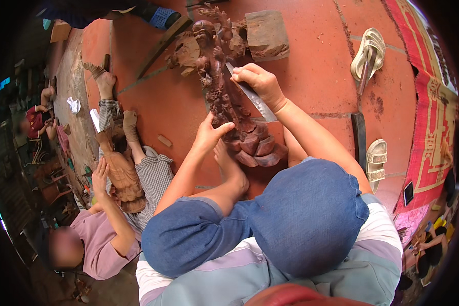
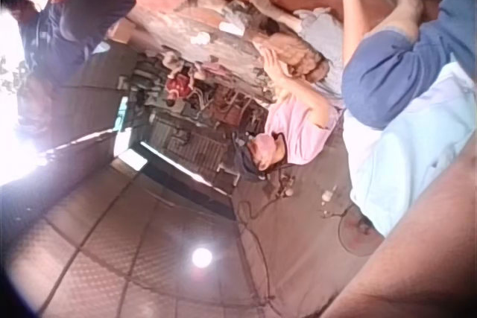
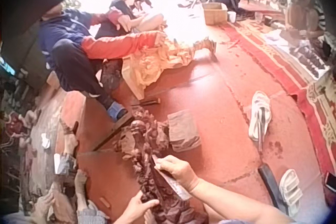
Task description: The person is carving a wooden figurine using a chisel and mallet. They are seated on the floor, holding the wood with one hand and using the tools with the other to shape the details of the figurine.
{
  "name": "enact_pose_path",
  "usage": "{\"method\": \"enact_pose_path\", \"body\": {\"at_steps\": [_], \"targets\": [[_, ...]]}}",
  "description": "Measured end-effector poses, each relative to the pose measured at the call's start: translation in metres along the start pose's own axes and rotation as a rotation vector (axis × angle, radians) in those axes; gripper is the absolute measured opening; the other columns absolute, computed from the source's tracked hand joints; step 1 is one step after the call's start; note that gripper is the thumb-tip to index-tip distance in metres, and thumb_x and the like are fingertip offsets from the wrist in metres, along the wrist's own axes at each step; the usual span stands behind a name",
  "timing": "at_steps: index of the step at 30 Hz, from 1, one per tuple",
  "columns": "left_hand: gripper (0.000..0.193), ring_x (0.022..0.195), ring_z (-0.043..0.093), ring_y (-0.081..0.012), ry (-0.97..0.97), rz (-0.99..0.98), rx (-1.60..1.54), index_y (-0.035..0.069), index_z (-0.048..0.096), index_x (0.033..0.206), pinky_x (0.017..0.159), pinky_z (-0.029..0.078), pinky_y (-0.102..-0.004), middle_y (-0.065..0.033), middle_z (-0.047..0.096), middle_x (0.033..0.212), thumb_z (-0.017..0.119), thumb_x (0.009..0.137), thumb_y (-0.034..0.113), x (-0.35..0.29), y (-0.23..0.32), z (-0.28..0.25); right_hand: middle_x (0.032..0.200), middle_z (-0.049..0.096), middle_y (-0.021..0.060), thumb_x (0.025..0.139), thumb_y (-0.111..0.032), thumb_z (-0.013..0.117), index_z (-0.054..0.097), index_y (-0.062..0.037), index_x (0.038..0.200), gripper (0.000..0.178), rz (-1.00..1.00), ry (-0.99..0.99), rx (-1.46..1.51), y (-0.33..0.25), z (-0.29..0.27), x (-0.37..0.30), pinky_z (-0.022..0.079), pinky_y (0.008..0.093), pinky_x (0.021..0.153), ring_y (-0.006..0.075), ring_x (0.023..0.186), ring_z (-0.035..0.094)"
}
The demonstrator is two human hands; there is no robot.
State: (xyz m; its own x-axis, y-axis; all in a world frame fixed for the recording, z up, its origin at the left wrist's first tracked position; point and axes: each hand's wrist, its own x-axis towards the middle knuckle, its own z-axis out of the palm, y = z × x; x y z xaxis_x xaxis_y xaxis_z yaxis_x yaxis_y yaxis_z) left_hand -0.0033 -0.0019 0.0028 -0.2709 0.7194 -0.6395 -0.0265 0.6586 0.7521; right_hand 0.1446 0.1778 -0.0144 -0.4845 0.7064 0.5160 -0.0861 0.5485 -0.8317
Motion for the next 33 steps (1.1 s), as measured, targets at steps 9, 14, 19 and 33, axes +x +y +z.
{"method": "enact_pose_path", "body": {"at_steps": [9,14,19,33], "targets": [[0.068,0.11,0.061,-0.0184,-0.004,0.001,-0.013,-0.002,0.048,0.135,0.097,0.047,-0.0326,-0.0137,0.064,0.122,0.081,0.08,0.021,-0.003,0.009,0.005,0.087,0.065,0.0068,0.079,-0.003,0.066,0.066,-0.0091,0.094,0.016,0.02,-0.015,-0.117,-0.009,-0.004,0.001,0.055,0.0292,0.068,0.0221,0.078,0.067],[0.067,0.11,0.061,-0.0183,0.015,0.085,0.097,-0.003,0.048,0.135,0.096,0.048,-0.0316,-0.0135,0.065,0.121,0.08,0.08,0.02,-0.001,-0.001,0.0,0.086,0.065,0.0055,0.078,-0.004,0.068,0.067,-0.0106,0.089,0.013,0.008,-0.132,-0.073,-0.018,-0.004,-0.001,0.055,0.0297,0.067,0.0223,0.077,0.067],[0.064,0.11,0.062,-0.0185,-0.005,0.032,-0.021,-0.002,0.05,0.132,0.095,0.049,-0.0318,-0.0133,0.065,0.121,0.081,0.08,0.02,-0.003,0.006,0.004,0.084,0.063,0.0069,0.08,-0.006,0.066,0.063,-0.0108,0.085,0.008,-0.015,-0.137,-0.176,-0.02,-0.007,-0.002,0.055,0.0327,0.066,0.0247,0.076,0.067],[0.065,0.109,0.061,-0.0189,0.013,0.034,0.009,-0.004,0.051,0.132,0.094,0.049,-0.0319,-0.0142,0.066,0.119,0.081,0.08,0.021,-0.001,0.0,0.002,0.083,0.06,0.0063,0.076,-0.005,0.067,0.064,-0.0107,0.088,0.013,-0.02,-0.084,-0.109,-0.016,-0.013,0.006,0.053,0.0315,0.064,0.0256,0.075,0.065]]}}
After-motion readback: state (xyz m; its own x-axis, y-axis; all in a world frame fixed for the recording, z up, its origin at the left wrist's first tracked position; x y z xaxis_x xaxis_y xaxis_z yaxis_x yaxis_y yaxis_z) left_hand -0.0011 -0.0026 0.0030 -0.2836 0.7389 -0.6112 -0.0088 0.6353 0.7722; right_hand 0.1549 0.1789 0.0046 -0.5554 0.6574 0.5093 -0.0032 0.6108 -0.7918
